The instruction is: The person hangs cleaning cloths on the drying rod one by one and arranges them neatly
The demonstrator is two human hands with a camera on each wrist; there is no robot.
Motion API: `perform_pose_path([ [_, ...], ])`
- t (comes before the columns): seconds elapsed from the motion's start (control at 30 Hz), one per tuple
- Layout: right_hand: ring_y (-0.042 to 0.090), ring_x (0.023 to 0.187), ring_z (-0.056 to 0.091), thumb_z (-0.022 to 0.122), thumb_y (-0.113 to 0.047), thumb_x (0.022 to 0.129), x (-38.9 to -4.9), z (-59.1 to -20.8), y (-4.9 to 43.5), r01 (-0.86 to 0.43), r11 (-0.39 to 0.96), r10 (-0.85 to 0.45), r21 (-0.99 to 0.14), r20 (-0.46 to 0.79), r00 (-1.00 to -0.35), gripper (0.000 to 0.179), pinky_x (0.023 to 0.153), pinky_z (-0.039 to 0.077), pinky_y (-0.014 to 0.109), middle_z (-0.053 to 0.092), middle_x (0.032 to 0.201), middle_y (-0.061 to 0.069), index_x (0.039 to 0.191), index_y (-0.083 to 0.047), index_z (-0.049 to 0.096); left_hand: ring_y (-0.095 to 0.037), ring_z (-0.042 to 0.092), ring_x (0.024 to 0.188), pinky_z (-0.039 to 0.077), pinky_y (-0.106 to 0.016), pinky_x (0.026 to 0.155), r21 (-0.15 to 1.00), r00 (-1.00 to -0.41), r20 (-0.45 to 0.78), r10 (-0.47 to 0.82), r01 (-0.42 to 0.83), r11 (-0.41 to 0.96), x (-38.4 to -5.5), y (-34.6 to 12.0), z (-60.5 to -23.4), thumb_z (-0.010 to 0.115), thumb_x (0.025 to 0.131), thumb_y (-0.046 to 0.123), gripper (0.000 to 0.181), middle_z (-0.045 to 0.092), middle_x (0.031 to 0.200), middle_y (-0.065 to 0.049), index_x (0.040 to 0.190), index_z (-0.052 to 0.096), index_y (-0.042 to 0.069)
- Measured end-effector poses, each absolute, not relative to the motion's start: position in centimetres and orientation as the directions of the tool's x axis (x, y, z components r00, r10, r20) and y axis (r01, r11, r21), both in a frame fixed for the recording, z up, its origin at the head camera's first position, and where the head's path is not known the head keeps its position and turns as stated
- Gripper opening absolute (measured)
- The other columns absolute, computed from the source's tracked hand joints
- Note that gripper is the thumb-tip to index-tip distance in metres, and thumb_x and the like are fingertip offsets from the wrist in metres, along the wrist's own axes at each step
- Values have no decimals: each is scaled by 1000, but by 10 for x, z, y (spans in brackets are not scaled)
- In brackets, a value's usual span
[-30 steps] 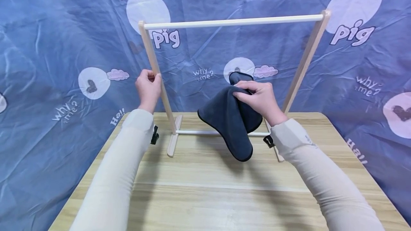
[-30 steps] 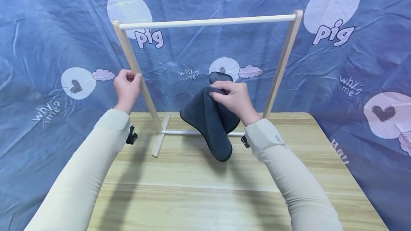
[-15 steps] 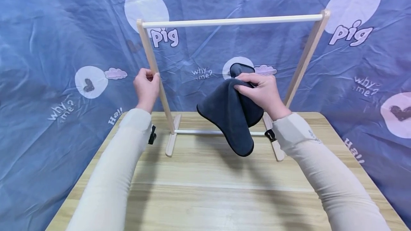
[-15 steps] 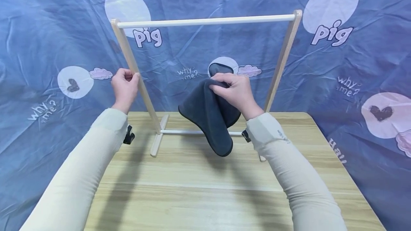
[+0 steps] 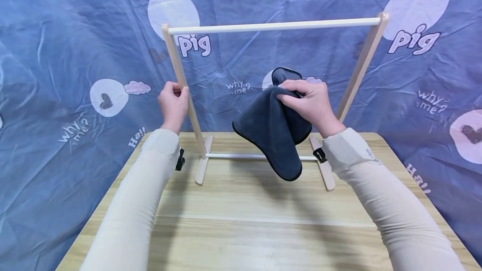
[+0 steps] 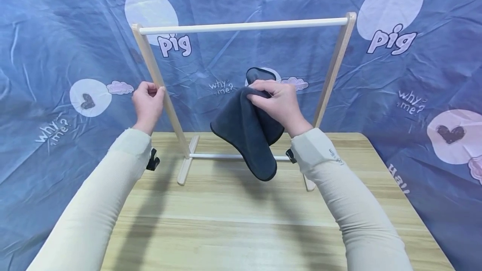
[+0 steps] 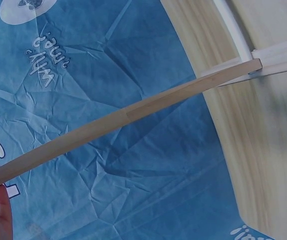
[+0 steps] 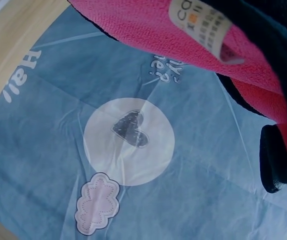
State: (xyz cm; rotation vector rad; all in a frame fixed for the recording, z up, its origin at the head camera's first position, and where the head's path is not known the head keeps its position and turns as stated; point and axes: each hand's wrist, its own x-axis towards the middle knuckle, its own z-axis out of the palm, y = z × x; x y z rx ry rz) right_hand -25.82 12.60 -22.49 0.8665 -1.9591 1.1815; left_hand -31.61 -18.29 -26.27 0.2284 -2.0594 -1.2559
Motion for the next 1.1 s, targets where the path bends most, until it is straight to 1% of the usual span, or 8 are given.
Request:
perform_pose_path([
  [0.17, -14, 81, 57, 72, 1, 70, -261, -222, 126, -801, 386, -183, -458, 813, -553, 10, 79, 47, 12, 69, 82, 16, 81, -1, 73, -19, 59, 79, 52, -28, 71, 837, -736, 471, -485, 201, 509, -315, -183, -262, 58, 85, 14, 16, 63, 90, -16, 91, 56, -1],
  [0.33, -12, 82, 58, 72, 0, 71, -260, -216, 126, -788, 384, -186, -482, 795, -577, 11, 80, 48, 14, 69, 84, 17, 83, 0, 72, -19, 59, 80, 52, -29, 72, 834, -736, 477, -480, 208, 511, -314, -183, -260, 58, 85, 13, 17, 63, 91, -16, 91, 56, -2],
  [0.53, -10, 82, 59, 71, 0, 72, -256, -207, 124, -781, 386, -188, -491, 787, -588, 12, 79, 48, 14, 69, 85, 17, 84, 1, 72, -20, 59, 81, 52, -30, 72, 837, -739, 472, -480, 205, 507, -315, -183, -261, 58, 85, 13, 17, 63, 91, -17, 92, 56, -2],
  [0.93, -7, 81, 61, 71, 1, 72, -258, -193, 123, -810, 351, -173, -469, 818, -548, 11, 79, 49, 17, 69, 84, 15, 83, 1, 72, -19, 59, 80, 52, -28, 72, 833, -739, 477, -475, 209, 512, -315, -184, -262, 58, 85, 14, 16, 63, 90, -15, 91, 56, -1],
  [1.03, -5, 81, 62, 71, 2, 72, -262, -192, 124, -821, 337, -168, -461, 828, -534, 11, 78, 50, 18, 70, 82, 10, 83, 3, 72, -19, 59, 80, 52, -28, 72, 837, -743, 470, -477, 202, 509, -315, -185, -262, 58, 85, 14, 16, 63, 90, -15, 91, 56, -1],
  [1.1, -3, 81, 62, 71, 3, 71, -268, -194, 127, -836, 323, -166, -443, 843, -511, 11, 78, 50, 19, 71, 81, 7, 82, 3, 72, -19, 59, 80, 52, -29, 72, 839, -746, 465, -477, 198, 507, -315, -185, -261, 58, 85, 15, 17, 63, 91, -15, 92, 56, -1],
])
